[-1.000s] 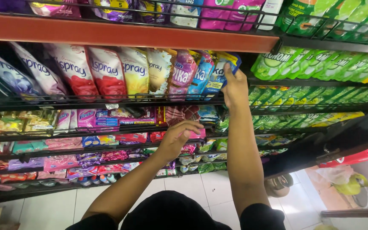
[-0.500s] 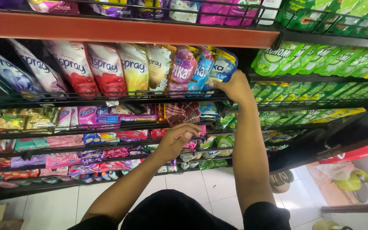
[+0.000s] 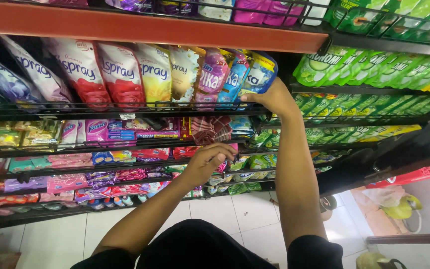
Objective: Scans product barcodes and arranges items on grocery store shelves.
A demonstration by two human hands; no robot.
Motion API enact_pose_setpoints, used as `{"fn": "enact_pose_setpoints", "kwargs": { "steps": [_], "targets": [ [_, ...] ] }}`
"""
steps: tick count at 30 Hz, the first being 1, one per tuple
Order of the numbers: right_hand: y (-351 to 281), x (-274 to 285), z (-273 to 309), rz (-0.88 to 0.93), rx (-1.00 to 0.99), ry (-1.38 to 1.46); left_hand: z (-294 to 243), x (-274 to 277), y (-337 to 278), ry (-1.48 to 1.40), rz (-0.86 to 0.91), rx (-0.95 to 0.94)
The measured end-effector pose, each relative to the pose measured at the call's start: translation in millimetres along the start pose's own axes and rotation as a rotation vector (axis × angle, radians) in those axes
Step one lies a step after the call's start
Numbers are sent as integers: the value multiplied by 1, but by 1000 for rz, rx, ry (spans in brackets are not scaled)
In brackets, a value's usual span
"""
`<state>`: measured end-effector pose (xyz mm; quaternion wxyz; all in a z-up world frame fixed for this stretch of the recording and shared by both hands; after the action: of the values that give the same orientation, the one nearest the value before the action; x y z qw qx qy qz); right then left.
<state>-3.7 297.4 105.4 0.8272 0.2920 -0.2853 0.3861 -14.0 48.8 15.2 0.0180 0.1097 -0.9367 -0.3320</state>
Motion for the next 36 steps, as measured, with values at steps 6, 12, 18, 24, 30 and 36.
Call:
{"fn": "enact_pose_setpoints", "kwargs": {
  "steps": [6, 12, 18, 24, 30, 36],
  "targets": [
    [9, -20, 14, 182, 96, 142, 2, 2, -3, 34, 7, 24],
    [16, -29, 26, 144, 79, 72, -4, 5, -2, -6, 11, 0],
    [23, -44, 20, 158, 130, 159, 0, 9, 3, -8, 20, 37],
    [22, -44, 27, 180, 183, 166, -2, 9, 12, -16, 11, 41],
    [18, -33, 21, 242, 92, -49, -14, 23, 19, 107, -9, -11],
    [14, -28, 14, 305, 160, -22, -21, 36, 17, 175, -64, -28]
  ]
}}
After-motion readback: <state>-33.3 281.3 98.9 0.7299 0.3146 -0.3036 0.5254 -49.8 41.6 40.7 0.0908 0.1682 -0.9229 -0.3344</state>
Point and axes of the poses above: each hand's wrist, its own y-axis towards the middle knuckle, its own x-axis out of the back of the hand, z = x × y, the point moved 9 cm from there along y, towards the middle knuckle, and after that the axes turned 9 degrees about -y, right-handed, at the moved point
